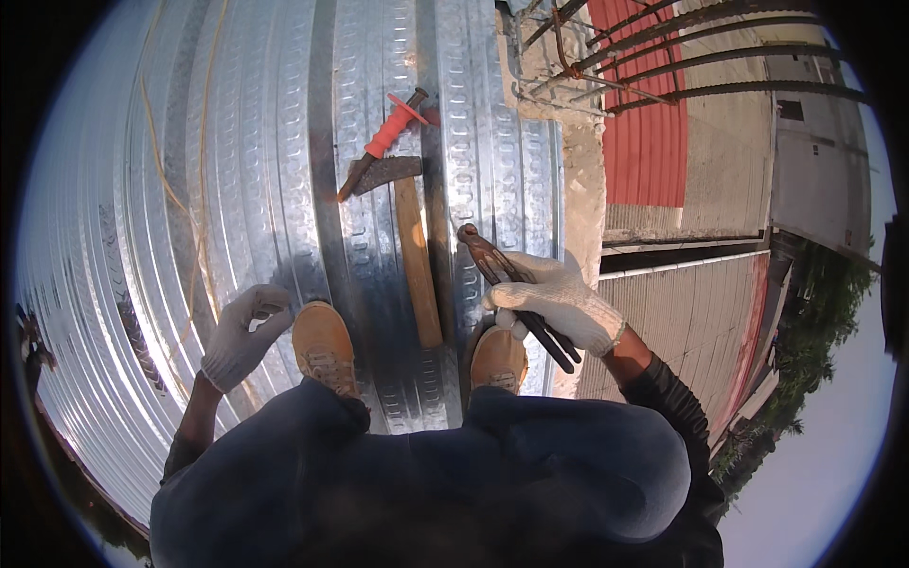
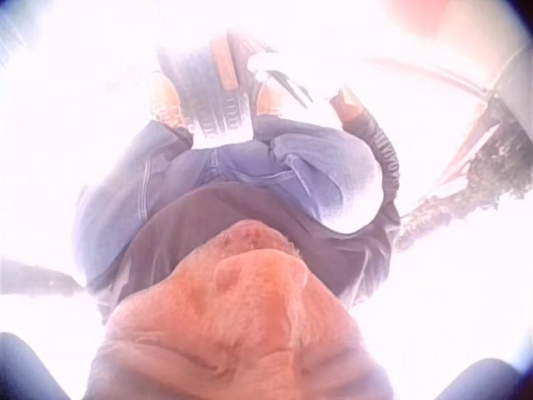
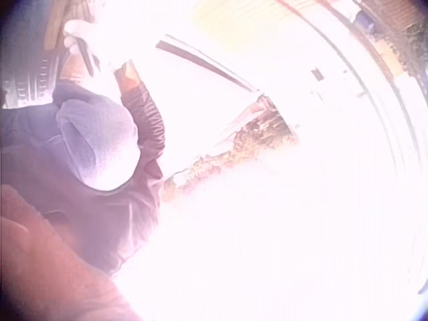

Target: The person secures a corrugated metal roof sheet to a roof structure using a hammer and a red-handled tool. They repeatedly position the tool and strike it to fasten the sheet in place.

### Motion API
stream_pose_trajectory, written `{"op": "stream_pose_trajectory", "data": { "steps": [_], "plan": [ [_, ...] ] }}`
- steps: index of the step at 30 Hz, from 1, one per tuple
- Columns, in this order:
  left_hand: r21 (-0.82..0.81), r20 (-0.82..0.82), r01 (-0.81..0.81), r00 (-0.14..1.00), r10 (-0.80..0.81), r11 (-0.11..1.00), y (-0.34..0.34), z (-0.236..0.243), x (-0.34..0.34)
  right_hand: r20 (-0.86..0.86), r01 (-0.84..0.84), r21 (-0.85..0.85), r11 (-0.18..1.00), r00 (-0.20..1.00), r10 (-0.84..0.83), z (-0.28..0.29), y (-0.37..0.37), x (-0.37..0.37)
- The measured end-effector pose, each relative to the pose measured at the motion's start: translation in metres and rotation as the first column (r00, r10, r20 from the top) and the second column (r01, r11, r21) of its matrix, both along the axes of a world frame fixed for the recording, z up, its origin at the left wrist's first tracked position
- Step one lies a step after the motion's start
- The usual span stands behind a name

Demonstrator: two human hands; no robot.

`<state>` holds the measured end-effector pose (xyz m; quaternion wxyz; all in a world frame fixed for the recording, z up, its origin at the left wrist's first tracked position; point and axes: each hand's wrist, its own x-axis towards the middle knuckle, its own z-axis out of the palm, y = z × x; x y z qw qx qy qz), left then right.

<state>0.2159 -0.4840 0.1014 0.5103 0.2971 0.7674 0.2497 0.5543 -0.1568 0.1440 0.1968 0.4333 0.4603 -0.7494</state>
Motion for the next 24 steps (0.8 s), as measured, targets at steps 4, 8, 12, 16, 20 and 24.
{"op": "stream_pose_trajectory", "data": {
  "steps": [4,8,12,16,20,24],
  "plan": [
    [0.046,-0.033,0.1,0.995,-0.098,0.994,-0.001,-0.01,0.006,0.135,0.244,0.015,0.97,0.96,-0.243,0.003,0.037,0.03],
    [0.132,-0.126,-0.005,0.992,0.022,0.991,0.004,-0.02,-0.017,0.425,-0.159,0.343,0.926,0.905,-0.001,-0.025,0.079,0.057],
    [0.165,-0.098,-0.103,0.988,0.12,0.981,0.024,-0.039,-0.028,0.671,-0.708,0.577,0.406,0.695,0.258,-0.054,0.15,0.09],
    [0.166,-0.122,-0.039,0.991,0.059,0.985,0.014,-0.042,-0.034,0.79,-0.815,0.562,-0.139,0.48,0.381,-0.06,0.172,0.068],
    [0.102,-0.096,-0.034,0.994,0.044,0.994,0.004,-0.042,-0.029,0.918,-0.822,0.362,-0.44,0.232,0.322,-0.059,0.183,0.045],
    [0.059,-0.094,-0.062,0.993,0.068,0.996,-0.005,-0.048,-0.025,0.957,-0.808,0.264,-0.526,0.152,0.247,-0.059,0.186,0.033]
  ]
}}
